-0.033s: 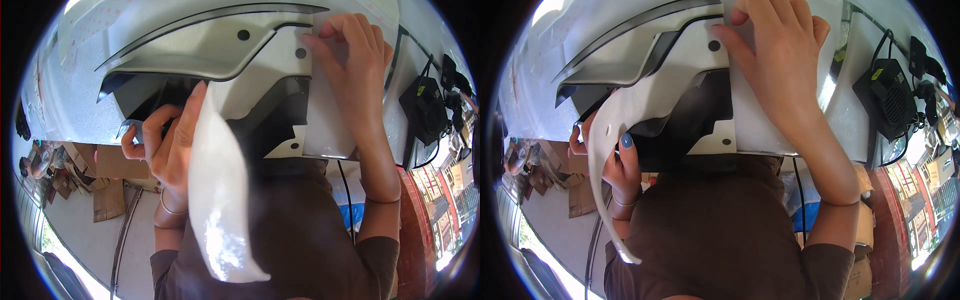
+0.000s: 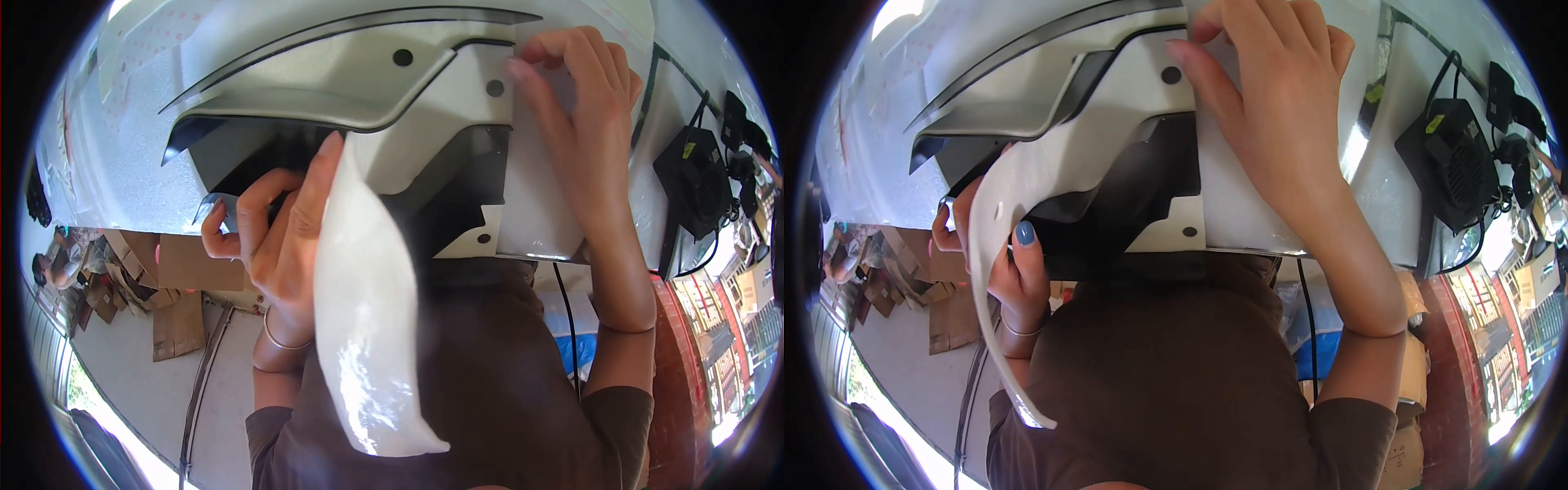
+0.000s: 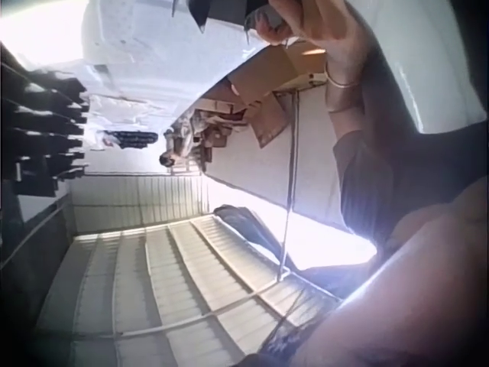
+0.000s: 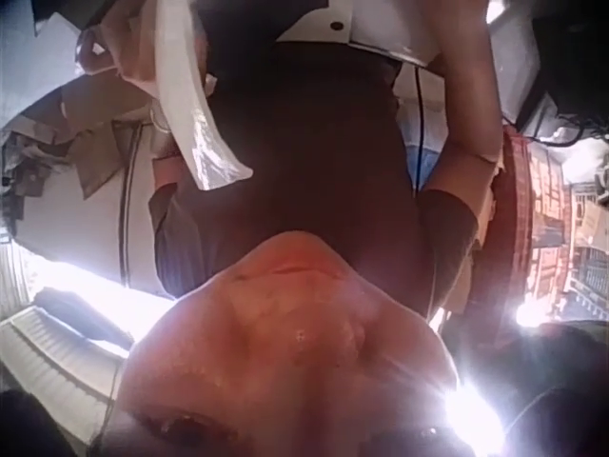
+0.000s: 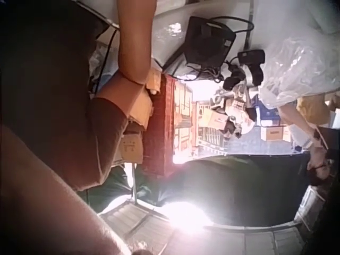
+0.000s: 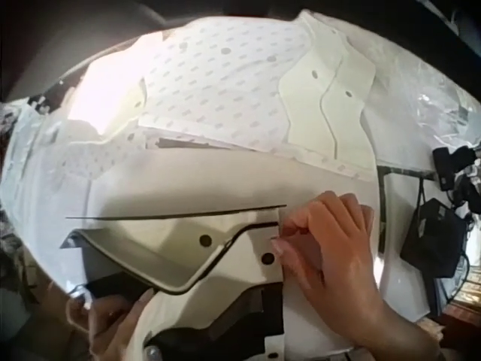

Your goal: Assembling white foam inserts into black plastic components at a factory workstation.

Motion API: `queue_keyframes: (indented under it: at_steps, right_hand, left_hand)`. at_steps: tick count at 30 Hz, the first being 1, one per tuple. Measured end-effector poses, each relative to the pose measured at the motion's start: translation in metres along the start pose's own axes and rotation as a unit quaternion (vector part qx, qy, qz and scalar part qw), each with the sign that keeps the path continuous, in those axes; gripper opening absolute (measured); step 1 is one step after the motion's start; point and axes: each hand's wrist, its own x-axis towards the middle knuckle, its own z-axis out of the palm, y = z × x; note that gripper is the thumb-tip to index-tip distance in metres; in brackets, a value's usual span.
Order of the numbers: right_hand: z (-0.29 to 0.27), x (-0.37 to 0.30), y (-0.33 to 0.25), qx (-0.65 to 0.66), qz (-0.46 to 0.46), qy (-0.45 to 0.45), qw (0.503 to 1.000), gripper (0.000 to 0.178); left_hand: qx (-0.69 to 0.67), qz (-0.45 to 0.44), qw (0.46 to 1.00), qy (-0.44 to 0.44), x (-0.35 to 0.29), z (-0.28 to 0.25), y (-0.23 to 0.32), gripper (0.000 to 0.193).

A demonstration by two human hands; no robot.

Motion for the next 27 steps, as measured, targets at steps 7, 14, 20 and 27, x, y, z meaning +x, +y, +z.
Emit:
queue_keyframes:
  at_steps: [7,14,20,27]
  right_hand:
    - [-0.016,-0.003,-0.009,0.201,-0.202,-0.150,0.947,0.026]
    - [-0.015,0.000,-0.015,0.191,-0.165,-0.178,0.951,0.033]
    - [-0.019,-0.003,-0.019,0.165,-0.158,-0.176,0.957,0.034]
    - [-0.021,-0.002,-0.024,0.128,-0.154,-0.192,0.961,0.034]
  left_hand:
    - [-0.020,-0.033,0.999,-0.036,-0.003,-0.001,-0.002,0.045]
    - [0.007,-0.009,1.000,-0.015,-0.009,0.008,-0.004,0.040]
    - [0.069,0.003,0.997,-0.034,-0.001,-0.007,-0.003,0.037]
    - [0.004,-0.099,0.994,0.048,-0.021,-0.009,-0.034,0.067]
